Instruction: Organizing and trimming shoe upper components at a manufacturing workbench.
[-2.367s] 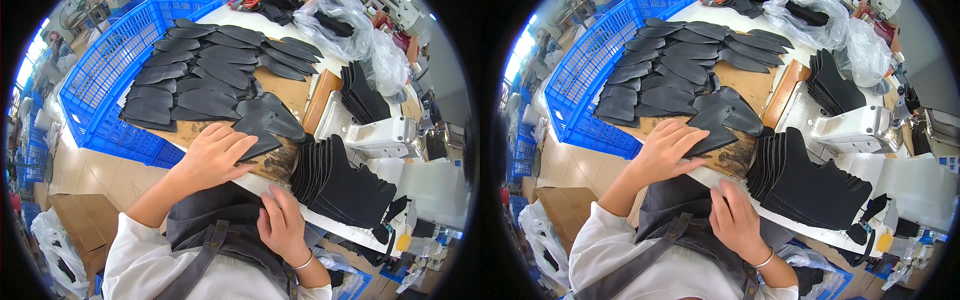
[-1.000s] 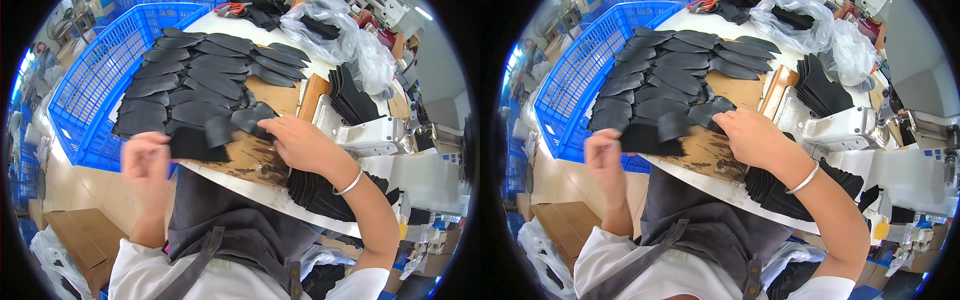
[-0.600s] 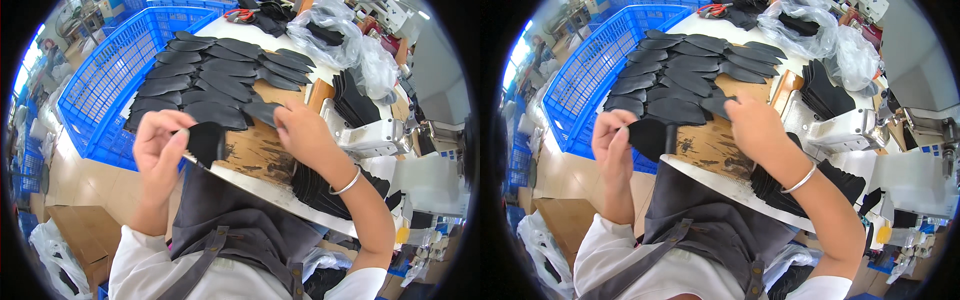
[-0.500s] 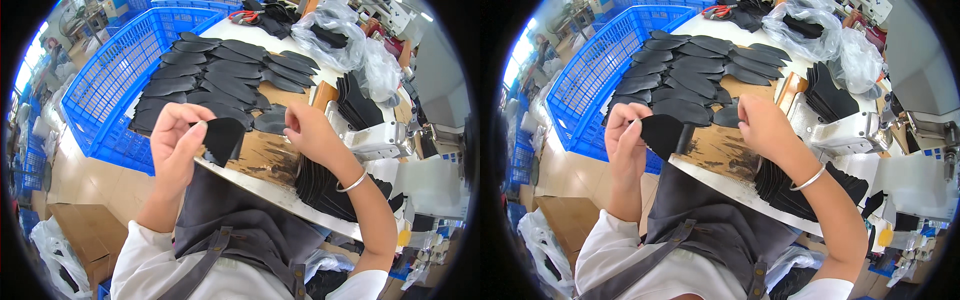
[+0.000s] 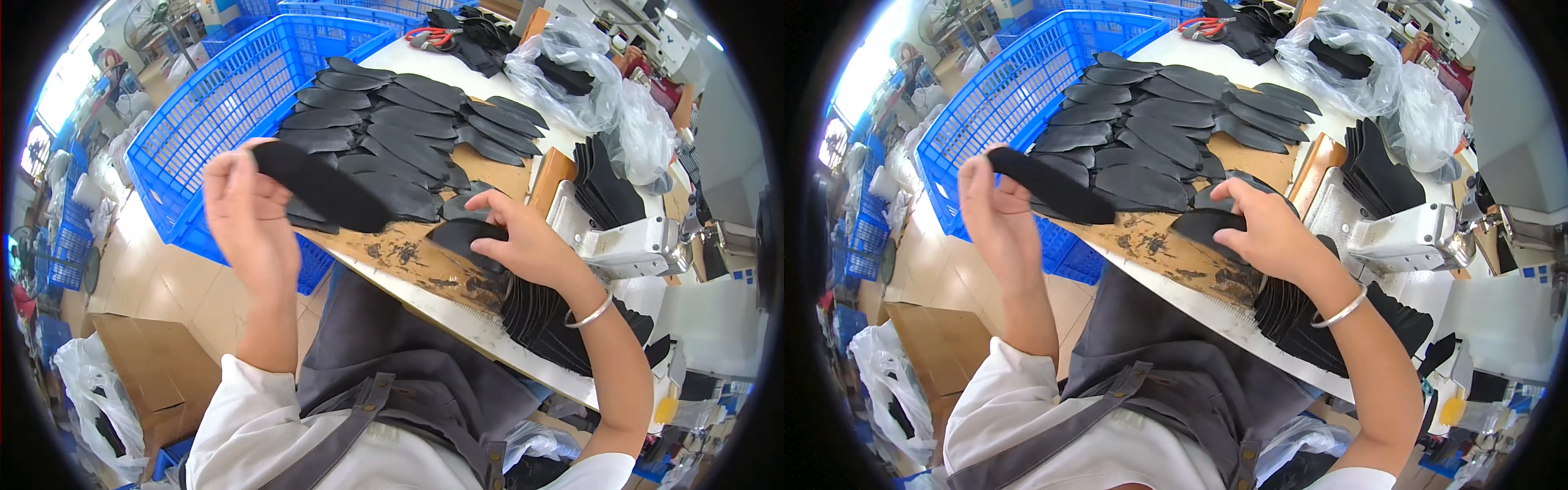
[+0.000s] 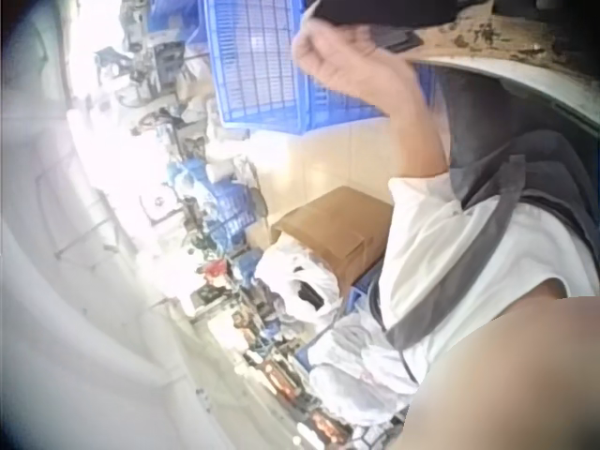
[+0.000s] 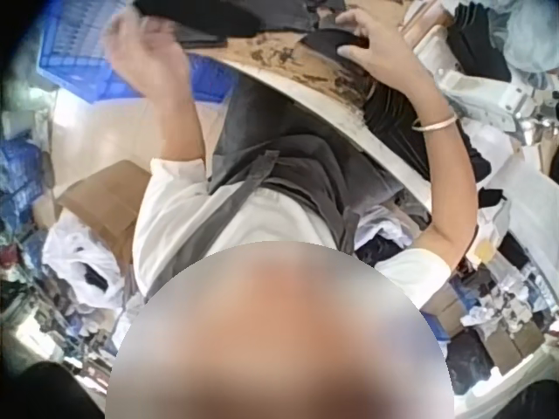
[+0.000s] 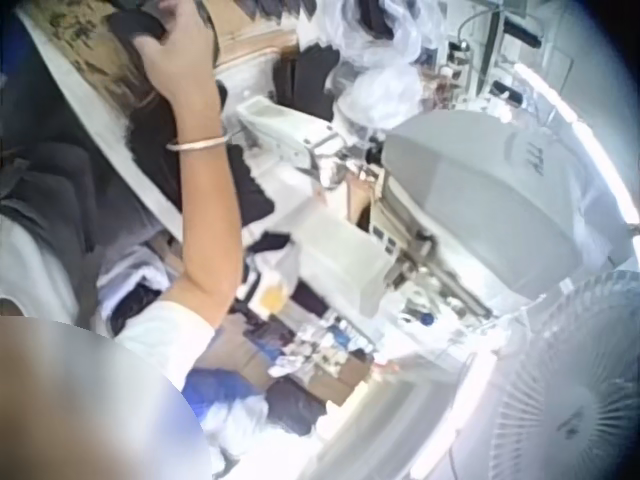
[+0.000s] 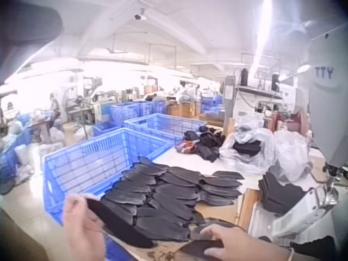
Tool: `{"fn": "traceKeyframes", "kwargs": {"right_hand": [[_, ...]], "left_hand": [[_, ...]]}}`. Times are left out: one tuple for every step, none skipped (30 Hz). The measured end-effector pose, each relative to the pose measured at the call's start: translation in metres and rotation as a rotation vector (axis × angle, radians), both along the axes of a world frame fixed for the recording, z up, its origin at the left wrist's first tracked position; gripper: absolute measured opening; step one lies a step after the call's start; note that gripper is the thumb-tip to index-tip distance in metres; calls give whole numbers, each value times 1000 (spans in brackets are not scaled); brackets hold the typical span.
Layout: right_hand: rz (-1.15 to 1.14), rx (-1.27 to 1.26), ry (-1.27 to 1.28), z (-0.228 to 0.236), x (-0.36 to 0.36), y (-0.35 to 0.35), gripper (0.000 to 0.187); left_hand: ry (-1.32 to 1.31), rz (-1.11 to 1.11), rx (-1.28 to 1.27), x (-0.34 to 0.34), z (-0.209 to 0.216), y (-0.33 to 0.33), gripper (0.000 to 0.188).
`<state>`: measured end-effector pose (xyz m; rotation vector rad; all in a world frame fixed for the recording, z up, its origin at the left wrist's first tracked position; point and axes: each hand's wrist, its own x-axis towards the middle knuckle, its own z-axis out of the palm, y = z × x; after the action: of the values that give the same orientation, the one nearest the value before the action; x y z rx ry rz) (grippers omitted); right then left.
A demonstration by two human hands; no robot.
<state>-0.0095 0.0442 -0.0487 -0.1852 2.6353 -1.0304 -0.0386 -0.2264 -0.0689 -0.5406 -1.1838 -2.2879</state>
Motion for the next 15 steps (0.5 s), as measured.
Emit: {"fn": "traceKeyframes", "kwargs": {"right_hand": [[47, 62, 181, -15, 0, 5, 42], [52, 56, 183, -24, -2, 4, 42], [56, 21, 248, -30, -3, 4, 37], [62, -13, 313, -33, -4, 2, 33], [69, -18, 314, -34, -5, 2, 33], [165, 88, 465, -34, -6, 3, 26], [260, 195, 615, -34, -6, 5, 20], [264, 191, 615, -34, -7, 5, 20], [313, 216, 553, -35, -8, 5, 16], [355, 244, 489, -35, -8, 8, 15], [357, 223, 492, -39, -10, 10, 19], [353, 224, 492, -37, -8, 11, 19], [330, 299, 541, -30, -6, 7, 23], [306, 374, 591, -24, -3, 3, 27], [302, 374, 589, -21, -1, -1, 27]], "left_hand": [[1, -4, -5, 0, 2, -6, 13], [-27, -41, -10, 1, 5, -14, 13], [-54, -78, -15, 2, 8, -18, 14], [-54, -70, -19, 2, 7, -20, 14], [-136, -152, 40, 0, 6, -19, 14], [-218, -235, 99, -2, 4, -20, 15], [-259, -282, 129, -4, 4, -20, 18], [-260, -276, 127, -6, 5, -19, 18], [-300, -319, 193, -7, 5, -17, 19], [-340, -368, 260, -8, 6, -15, 20], [-301, -482, 246, -6, 6, -14, 23], [-301, -486, 245, -5, 8, -11, 23], [-324, -525, 257, -4, 10, -7, 24], [-347, -564, 269, -3, 12, -3, 25], [-349, -568, 267, -3, 13, 0, 25]]}}
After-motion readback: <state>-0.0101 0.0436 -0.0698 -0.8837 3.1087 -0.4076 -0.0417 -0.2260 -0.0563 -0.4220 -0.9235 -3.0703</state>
